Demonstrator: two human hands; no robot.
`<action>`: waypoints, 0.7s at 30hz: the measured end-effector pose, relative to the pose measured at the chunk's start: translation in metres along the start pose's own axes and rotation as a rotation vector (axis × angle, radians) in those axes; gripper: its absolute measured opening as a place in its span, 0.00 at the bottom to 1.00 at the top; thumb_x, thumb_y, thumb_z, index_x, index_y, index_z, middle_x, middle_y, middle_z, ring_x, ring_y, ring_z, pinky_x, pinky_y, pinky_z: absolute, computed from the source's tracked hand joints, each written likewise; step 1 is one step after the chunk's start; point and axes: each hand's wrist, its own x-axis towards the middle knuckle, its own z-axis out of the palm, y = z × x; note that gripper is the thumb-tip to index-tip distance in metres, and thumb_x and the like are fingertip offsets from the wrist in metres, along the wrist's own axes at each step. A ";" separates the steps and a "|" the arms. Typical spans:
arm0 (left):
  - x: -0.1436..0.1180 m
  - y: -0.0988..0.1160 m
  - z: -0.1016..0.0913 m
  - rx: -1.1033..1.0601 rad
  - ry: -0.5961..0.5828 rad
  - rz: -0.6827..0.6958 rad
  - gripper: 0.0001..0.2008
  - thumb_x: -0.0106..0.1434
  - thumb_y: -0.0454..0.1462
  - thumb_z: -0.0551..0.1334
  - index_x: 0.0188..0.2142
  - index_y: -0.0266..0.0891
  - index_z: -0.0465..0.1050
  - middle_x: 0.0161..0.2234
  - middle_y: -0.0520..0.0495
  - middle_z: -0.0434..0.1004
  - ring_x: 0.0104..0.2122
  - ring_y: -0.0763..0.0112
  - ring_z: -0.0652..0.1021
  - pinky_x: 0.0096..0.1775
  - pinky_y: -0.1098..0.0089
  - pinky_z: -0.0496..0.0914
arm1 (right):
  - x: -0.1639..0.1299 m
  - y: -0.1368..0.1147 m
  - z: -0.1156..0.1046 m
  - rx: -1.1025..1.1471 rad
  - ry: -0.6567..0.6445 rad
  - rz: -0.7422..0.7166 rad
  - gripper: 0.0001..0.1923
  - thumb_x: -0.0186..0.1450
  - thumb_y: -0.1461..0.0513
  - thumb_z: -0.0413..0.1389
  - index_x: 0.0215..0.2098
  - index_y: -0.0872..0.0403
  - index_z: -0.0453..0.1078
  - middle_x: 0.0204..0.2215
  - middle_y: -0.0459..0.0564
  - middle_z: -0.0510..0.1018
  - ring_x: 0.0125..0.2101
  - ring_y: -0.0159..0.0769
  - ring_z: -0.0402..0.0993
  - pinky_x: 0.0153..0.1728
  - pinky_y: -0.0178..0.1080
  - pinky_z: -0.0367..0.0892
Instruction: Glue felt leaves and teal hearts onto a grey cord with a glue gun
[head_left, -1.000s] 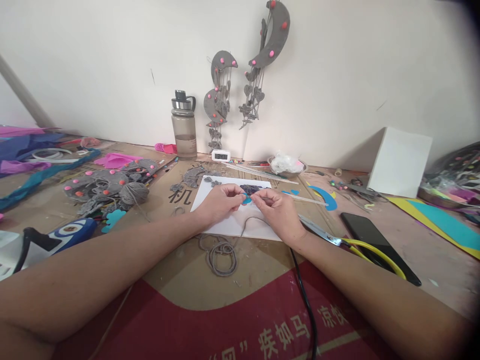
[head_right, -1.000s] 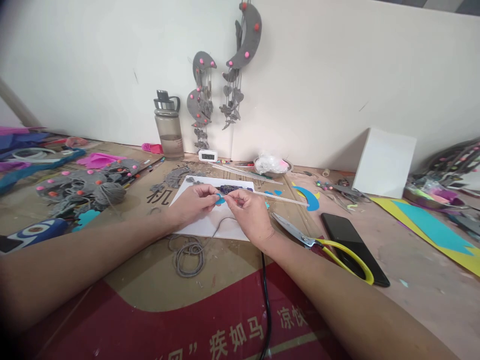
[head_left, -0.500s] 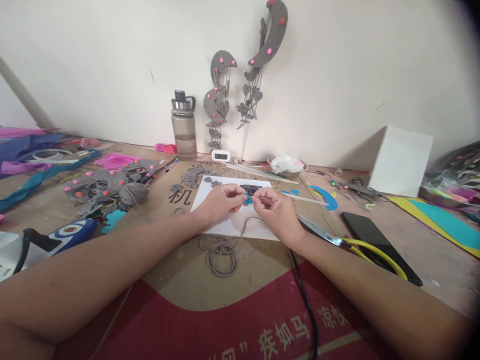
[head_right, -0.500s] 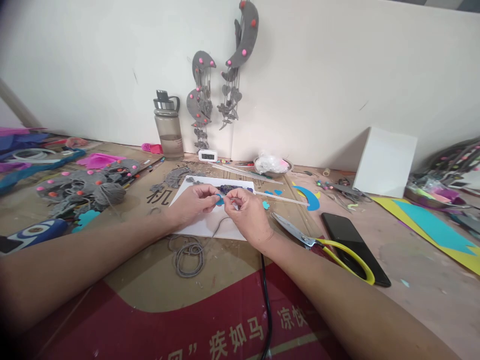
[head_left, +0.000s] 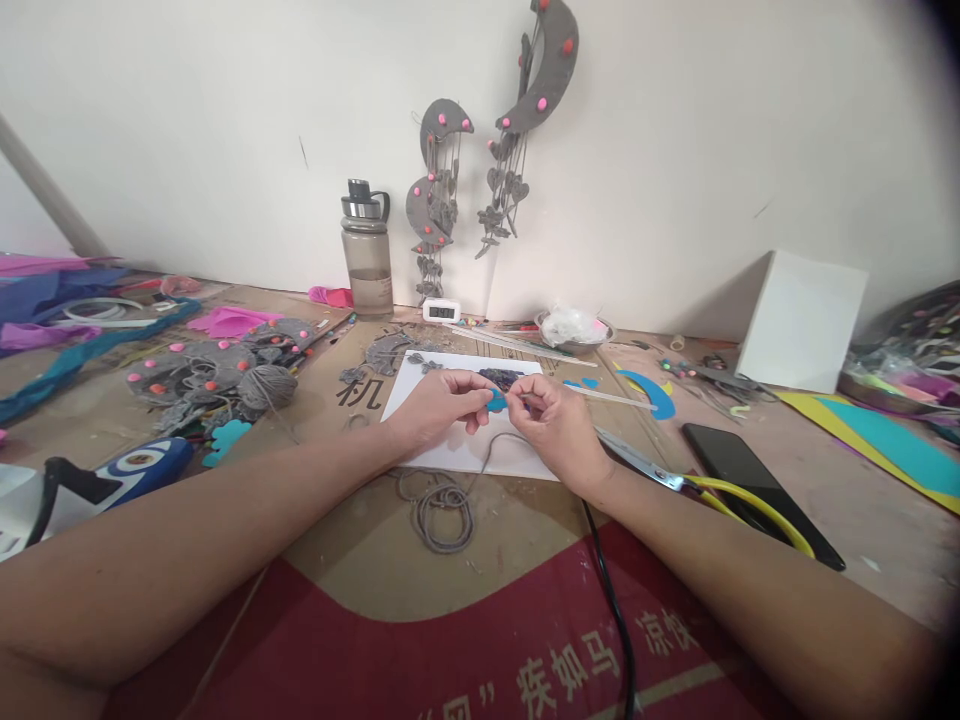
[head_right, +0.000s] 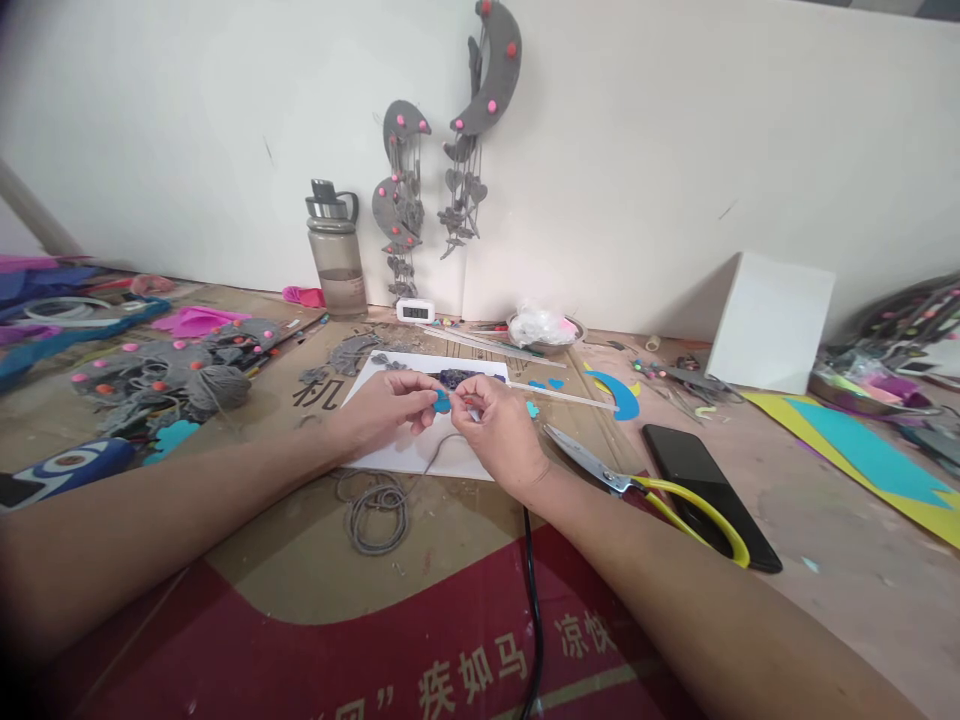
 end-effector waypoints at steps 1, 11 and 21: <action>0.000 0.001 0.000 0.014 -0.012 0.005 0.11 0.57 0.41 0.64 0.36 0.35 0.76 0.22 0.50 0.74 0.19 0.78 0.70 0.24 0.75 0.66 | 0.000 -0.001 0.000 -0.032 0.006 -0.028 0.03 0.60 0.63 0.53 0.29 0.53 0.67 0.27 0.45 0.74 0.28 0.30 0.70 0.32 0.33 0.65; -0.004 0.005 0.002 0.174 0.029 0.023 0.10 0.56 0.41 0.64 0.31 0.35 0.73 0.19 0.52 0.73 0.18 0.78 0.71 0.24 0.76 0.65 | -0.002 -0.006 -0.004 -0.102 -0.029 -0.053 0.09 0.66 0.58 0.51 0.32 0.53 0.70 0.28 0.47 0.76 0.30 0.32 0.70 0.34 0.36 0.64; -0.004 0.005 0.002 0.154 0.074 0.017 0.09 0.57 0.40 0.63 0.31 0.35 0.72 0.18 0.52 0.72 0.18 0.79 0.70 0.23 0.76 0.64 | -0.002 -0.006 -0.005 0.004 -0.051 0.023 0.08 0.63 0.57 0.55 0.38 0.52 0.71 0.35 0.47 0.77 0.34 0.33 0.73 0.38 0.37 0.66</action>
